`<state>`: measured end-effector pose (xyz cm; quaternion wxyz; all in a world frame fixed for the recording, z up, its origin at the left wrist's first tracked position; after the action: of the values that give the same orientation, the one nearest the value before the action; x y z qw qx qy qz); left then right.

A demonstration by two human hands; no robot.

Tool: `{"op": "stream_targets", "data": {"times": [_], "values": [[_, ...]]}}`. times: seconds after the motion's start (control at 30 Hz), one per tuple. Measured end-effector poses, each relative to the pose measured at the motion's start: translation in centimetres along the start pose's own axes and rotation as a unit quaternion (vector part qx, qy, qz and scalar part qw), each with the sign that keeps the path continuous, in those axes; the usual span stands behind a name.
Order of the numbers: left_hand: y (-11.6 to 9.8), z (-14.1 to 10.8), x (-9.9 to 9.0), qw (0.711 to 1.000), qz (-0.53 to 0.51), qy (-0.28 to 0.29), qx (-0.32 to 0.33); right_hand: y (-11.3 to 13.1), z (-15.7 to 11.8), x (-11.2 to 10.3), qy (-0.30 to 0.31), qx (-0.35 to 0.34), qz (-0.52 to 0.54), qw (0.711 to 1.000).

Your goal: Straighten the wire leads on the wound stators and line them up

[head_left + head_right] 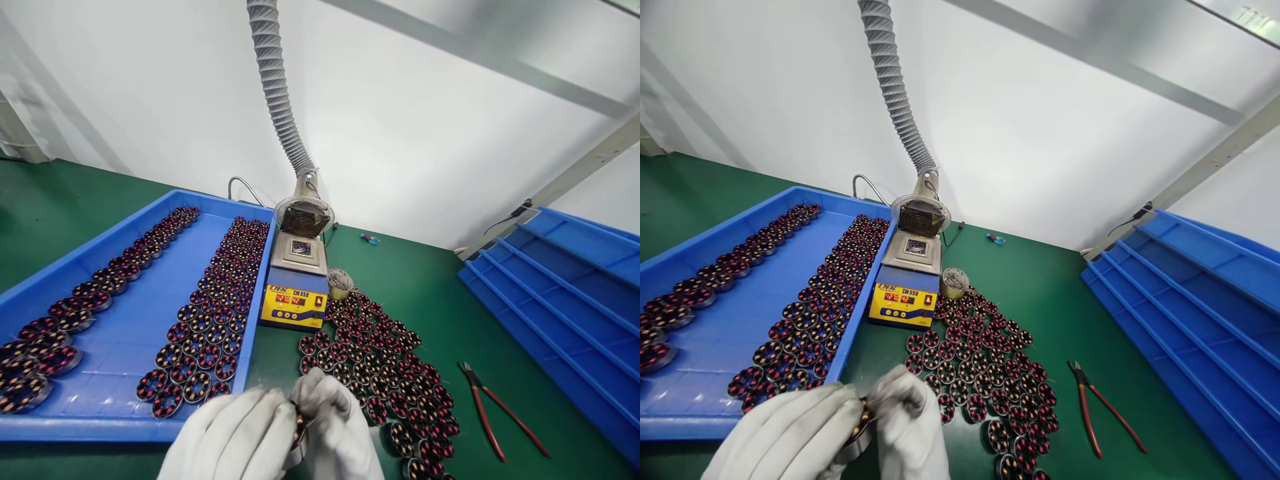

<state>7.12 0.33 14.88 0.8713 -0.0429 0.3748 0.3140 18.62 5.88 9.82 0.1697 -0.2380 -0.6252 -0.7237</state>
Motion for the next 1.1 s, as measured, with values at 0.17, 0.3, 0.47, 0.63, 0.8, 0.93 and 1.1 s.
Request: {"op": "stream_targets", "data": {"times": [0.17,0.3,0.47,0.63,0.8,0.93,1.1], "values": [[1.8,0.1,-0.4,0.996,-0.066,-0.012,-0.061,-0.9,-0.1,-2.3,-0.077,0.026,0.076,0.994],[1.9,0.1,0.1,0.995,-0.076,0.002,-0.063,-4.1,-0.7,-1.9,-0.068,0.086,0.007,0.994],[3.4,1.1,0.4,0.979,-0.159,0.007,-0.127,-6.6,-1.1,-0.9,-0.057,0.132,0.022,0.989],[4.7,2.4,0.4,0.951,-0.256,0.019,-0.17,-6.0,-1.8,-0.4,-0.081,0.186,0.069,0.977],[5.2,1.9,0.9,0.927,-0.31,0.005,-0.211,-4.9,-1.9,0.3,-0.08,0.196,0.095,0.973],[5.3,2.3,0.8,0.918,-0.342,-0.02,-0.202,-5.3,-1.9,0.8,-0.087,0.202,0.122,0.968],[7.9,1.2,1.8,0.816,-0.463,-0.055,-0.342,-5.6,-2.3,2.9,-0.037,0.252,0.176,0.951]]}}
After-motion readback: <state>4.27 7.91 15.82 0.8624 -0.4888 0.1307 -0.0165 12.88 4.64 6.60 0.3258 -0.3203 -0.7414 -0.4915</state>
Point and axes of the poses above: each hand's wrist, its own z-axis towards the middle knuckle, its own x-axis out of the palm, y = z × x, the point moved 10 cm from there along z, towards the middle knuckle, and after that the axes turned 1 degree about -x, right-handed, at the moved point
